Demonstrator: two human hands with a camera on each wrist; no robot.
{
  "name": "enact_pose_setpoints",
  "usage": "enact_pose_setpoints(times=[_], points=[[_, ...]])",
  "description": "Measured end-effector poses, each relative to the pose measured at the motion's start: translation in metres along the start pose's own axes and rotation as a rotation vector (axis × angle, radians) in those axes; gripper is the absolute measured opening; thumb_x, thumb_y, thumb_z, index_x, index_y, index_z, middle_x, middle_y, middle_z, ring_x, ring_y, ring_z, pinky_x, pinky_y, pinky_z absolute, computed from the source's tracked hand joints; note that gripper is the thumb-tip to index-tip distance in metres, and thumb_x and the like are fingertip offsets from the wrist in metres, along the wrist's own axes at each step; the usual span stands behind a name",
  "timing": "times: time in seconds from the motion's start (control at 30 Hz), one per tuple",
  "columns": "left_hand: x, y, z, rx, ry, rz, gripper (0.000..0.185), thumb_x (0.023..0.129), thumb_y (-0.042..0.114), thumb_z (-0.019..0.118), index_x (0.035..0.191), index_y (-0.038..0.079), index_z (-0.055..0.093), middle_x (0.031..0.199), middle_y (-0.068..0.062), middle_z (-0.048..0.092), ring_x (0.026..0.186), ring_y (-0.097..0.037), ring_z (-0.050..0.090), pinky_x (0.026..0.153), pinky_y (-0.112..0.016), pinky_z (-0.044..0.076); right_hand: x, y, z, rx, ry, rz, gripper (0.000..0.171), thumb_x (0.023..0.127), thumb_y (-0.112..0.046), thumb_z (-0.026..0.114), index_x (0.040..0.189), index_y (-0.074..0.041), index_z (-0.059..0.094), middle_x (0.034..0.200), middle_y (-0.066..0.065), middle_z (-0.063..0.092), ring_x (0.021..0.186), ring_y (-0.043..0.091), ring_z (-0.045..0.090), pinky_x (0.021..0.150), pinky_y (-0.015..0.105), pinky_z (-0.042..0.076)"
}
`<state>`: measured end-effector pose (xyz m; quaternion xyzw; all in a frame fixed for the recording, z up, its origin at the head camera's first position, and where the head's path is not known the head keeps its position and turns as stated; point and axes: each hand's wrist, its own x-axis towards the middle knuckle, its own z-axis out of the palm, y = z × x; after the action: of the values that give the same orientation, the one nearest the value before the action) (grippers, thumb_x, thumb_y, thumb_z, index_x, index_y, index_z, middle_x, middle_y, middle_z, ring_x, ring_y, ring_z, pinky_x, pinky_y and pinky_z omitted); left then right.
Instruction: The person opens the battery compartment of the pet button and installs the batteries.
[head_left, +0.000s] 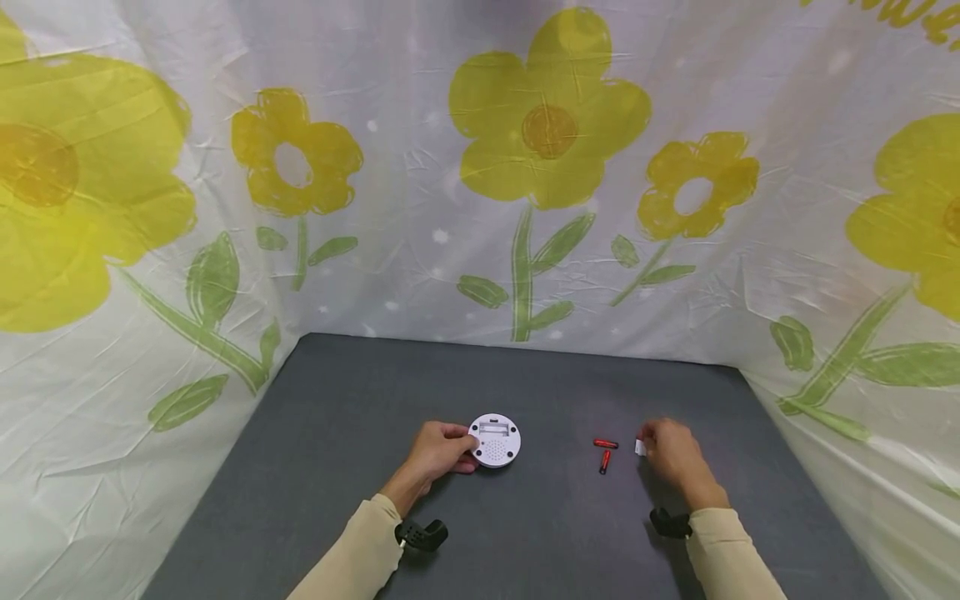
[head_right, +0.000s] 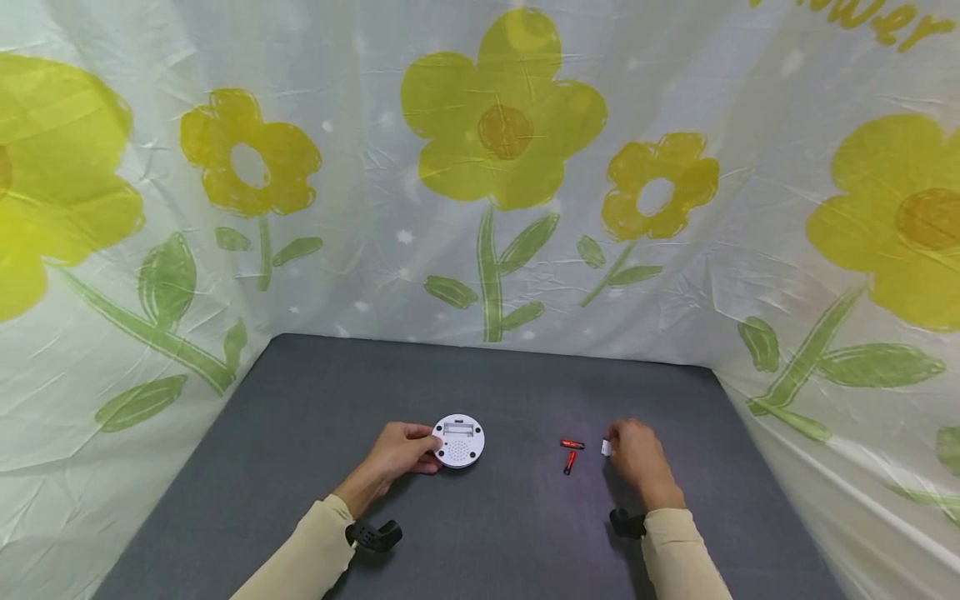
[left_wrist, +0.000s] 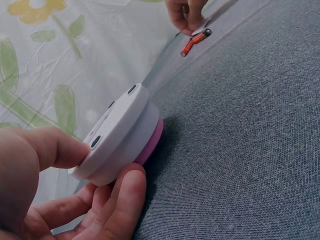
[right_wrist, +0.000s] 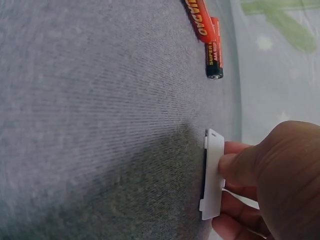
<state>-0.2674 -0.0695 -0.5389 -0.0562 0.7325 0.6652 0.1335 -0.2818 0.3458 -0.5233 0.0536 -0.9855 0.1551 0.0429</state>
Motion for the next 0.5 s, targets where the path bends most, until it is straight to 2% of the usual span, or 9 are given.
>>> enact_pose_setpoints(times=[0.3,0.5], points=[[0.000,-0.001,0.001,-0.003,0.003,-0.006,0.036,0.096,0.006,0.076,0.129,-0.010,0.071,0.102,-0.015,0.080,0.075,-0.016,0.078,0.070,-0.030,0.069,-0.005,-0.006,0.000,-0.012,0.083,-0.036,0.013,0.093,0.007,0.066,0.097,0.001,0.076,0.094,0.015,0.070,0.089,0.037,0.068,0.082,0.061,0.059],[0.001,0.000,0.001,-0.007,0.009,-0.004,0.036,0.096,0.006,0.076,0.127,-0.010,0.071,0.100,-0.014,0.080,0.074,-0.016,0.078,0.069,-0.030,0.069,-0.003,-0.021,-0.003,0.011,0.167,-0.145,0.012,0.092,0.007,0.074,0.101,0.001,0.078,0.098,0.015,0.074,0.096,0.040,0.070,0.087,0.062,0.060]])
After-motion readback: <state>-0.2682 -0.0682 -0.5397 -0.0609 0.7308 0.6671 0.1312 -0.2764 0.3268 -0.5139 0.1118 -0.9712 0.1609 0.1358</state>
